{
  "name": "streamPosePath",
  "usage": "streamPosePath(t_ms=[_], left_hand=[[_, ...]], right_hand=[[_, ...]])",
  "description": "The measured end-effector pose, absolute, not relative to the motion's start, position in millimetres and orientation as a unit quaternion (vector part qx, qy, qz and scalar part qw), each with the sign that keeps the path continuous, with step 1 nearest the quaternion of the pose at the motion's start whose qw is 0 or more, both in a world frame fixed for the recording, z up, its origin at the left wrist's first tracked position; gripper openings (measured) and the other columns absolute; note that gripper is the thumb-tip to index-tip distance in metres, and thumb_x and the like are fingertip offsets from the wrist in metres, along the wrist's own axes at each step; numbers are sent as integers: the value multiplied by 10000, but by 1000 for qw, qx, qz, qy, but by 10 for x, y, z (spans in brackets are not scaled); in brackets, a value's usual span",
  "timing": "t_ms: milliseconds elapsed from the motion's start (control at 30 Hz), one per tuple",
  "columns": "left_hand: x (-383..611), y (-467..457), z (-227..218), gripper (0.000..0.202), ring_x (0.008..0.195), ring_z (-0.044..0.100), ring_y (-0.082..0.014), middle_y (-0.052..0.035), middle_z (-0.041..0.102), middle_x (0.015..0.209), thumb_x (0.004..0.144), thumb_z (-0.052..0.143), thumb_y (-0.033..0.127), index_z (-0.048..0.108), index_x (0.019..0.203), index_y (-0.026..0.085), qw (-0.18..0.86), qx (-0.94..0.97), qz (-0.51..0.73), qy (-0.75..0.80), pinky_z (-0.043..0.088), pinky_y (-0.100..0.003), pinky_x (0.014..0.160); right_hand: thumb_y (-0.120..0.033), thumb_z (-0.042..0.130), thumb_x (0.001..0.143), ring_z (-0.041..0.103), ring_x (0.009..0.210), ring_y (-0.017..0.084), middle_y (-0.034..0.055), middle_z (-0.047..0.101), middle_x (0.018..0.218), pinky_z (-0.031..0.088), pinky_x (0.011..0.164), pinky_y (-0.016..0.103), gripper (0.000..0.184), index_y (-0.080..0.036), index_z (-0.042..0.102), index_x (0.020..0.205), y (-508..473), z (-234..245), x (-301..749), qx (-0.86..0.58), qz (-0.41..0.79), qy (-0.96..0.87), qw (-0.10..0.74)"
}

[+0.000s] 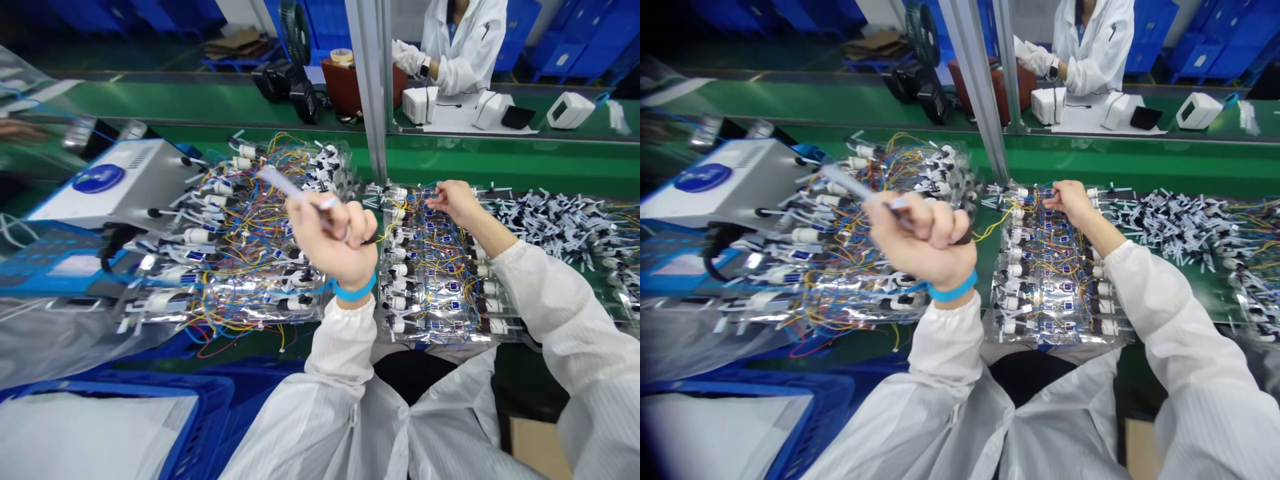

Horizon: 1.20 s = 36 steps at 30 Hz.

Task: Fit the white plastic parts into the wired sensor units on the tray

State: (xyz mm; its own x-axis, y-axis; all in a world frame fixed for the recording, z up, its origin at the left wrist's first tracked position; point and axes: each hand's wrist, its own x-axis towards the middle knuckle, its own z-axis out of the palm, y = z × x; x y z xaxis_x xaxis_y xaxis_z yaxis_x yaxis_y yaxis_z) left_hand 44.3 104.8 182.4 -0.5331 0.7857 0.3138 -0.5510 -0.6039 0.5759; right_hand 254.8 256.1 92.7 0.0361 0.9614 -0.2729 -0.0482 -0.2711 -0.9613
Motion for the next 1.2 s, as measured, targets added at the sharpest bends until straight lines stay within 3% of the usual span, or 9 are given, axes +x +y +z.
streamPosePath(t_ms=[67,200,400,533,633,767,867,1000,1200], left_hand=[[357,914,1955,454,372,192,-72,83,221,542,1109,478,564,480,788,243,373,271,869,178,225,-227,394],[191,794,2108,449,336,182,-63,99,234,496,1095,505,573,540,794,243,333,291,894,74,195,-226,361],[79,718,2148,366,361,283,-79,89,344,534,1077,582,512,581,809,263,379,333,861,72,267,-248,386],[-226,611,2076,331,311,238,-62,125,406,504,1010,673,556,637,841,273,320,388,864,0,309,-239,351],[-403,440,2099,247,329,264,-68,124,429,534,956,762,493,649,858,296,293,394,868,75,311,-268,361],[-381,284,2190,188,381,292,-73,94,382,569,967,747,368,628,833,308,290,384,862,157,260,-272,410],[-286,287,2216,216,404,285,-73,89,355,577,936,778,352,616,808,288,290,379,861,179,243,-265,424],[-202,366,2180,286,409,253,-65,104,359,570,844,889,405,641,811,267,291,359,868,183,244,-249,408],[-196,436,2122,288,379,187,-62,110,297,542,916,802,385,584,794,243,304,361,867,161,245,-231,385]], right_hand=[[-235,595,945,739,780,207,-11,583,650,654,774,348,99,-240,496,942,2558,926,2547,-556,576,-373,469],[-148,571,842,666,734,187,-5,630,847,624,748,361,342,-270,483,1149,2404,960,2487,-542,449,-502,503],[-107,661,801,627,1140,275,117,584,1303,540,1084,481,492,-229,658,1278,2090,1021,2207,-313,227,-878,283],[-179,593,955,635,1089,293,136,614,1142,530,1060,495,166,-179,746,1020,2190,938,2099,-371,161,-879,252],[-134,659,884,653,1006,267,122,647,1091,547,1004,467,98,-173,712,957,2308,920,2179,-388,193,-861,265],[-240,838,811,700,839,213,88,738,1024,615,825,405,357,-208,614,1087,2369,994,2411,-384,454,-768,239],[-407,795,896,730,754,205,79,768,948,631,723,379,302,-219,635,1070,2403,1020,2552,-414,549,-680,256],[-280,750,889,691,721,195,62,781,868,599,752,368,119,-194,748,970,2484,939,2560,-467,372,-754,273],[-243,682,951,717,1030,275,133,781,1148,544,1004,421,245,-159,818,1137,2596,761,2346,-425,143,-875,181]])
